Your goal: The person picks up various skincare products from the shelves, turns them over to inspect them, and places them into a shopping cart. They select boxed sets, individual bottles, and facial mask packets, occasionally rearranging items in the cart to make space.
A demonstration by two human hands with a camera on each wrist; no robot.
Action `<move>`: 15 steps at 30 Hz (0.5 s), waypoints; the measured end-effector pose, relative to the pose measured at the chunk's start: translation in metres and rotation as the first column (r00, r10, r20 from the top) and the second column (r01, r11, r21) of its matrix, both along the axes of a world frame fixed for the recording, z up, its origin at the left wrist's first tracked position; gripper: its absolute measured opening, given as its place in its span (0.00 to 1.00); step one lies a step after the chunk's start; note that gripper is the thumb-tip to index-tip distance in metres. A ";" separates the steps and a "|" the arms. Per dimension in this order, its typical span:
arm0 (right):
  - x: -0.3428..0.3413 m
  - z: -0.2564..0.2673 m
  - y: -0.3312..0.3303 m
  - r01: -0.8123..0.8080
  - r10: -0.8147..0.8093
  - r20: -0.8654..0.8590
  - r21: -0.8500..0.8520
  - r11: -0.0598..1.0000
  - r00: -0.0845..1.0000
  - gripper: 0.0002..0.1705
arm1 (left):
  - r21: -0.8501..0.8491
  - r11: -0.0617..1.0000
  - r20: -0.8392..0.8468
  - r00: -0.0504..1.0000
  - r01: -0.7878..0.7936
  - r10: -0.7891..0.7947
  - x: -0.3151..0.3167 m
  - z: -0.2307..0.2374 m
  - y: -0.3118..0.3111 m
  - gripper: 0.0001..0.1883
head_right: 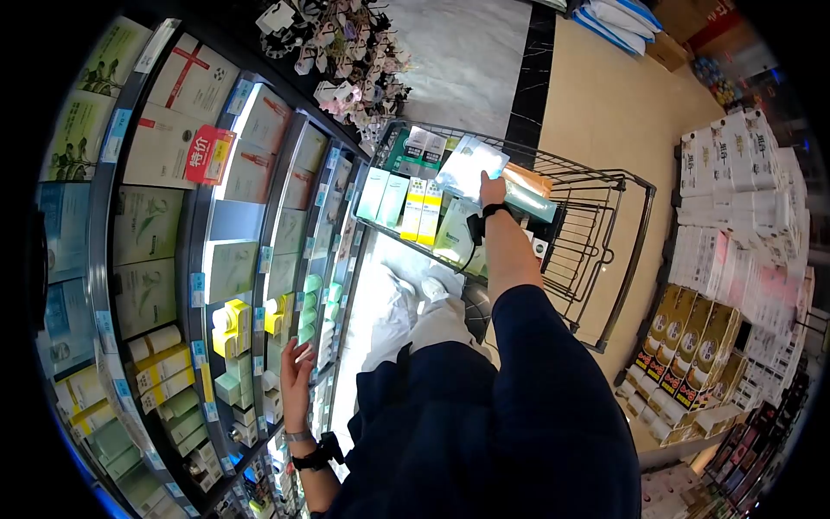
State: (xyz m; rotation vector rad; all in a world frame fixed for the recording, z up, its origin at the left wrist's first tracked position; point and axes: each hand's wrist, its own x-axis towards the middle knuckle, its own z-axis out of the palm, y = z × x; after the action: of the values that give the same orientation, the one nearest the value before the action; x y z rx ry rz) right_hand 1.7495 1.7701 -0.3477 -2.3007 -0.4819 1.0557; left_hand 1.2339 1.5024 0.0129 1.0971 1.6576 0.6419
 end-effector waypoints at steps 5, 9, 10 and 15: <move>-0.020 0.008 -0.010 0.172 -0.216 0.038 0.482 0.859 0.976 0.30 | 0.021 1.000 -0.010 1.000 0.013 -0.013 -0.003 -0.008 -0.010 0.27; -0.009 0.037 -0.014 0.115 -0.089 -0.074 0.610 0.784 0.993 0.33 | -0.011 1.000 -0.002 1.000 0.025 -0.025 0.004 -0.004 -0.005 0.26; -0.004 0.040 -0.009 0.030 -0.044 0.013 0.556 0.830 0.999 0.36 | -0.031 0.998 -0.007 0.999 0.051 -0.051 0.005 -0.003 -0.002 0.26; -0.003 0.059 -0.023 -0.253 0.050 0.441 0.416 0.873 0.896 0.40 | -0.005 0.999 0.019 0.998 0.053 -0.053 0.028 0.003 0.007 0.24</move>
State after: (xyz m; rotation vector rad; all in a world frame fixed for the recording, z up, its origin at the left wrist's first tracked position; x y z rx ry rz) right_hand 1.7468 1.7467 -0.2886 -2.0574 -0.9919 0.4259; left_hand 1.2619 1.5092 0.0162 1.1248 1.6079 0.6114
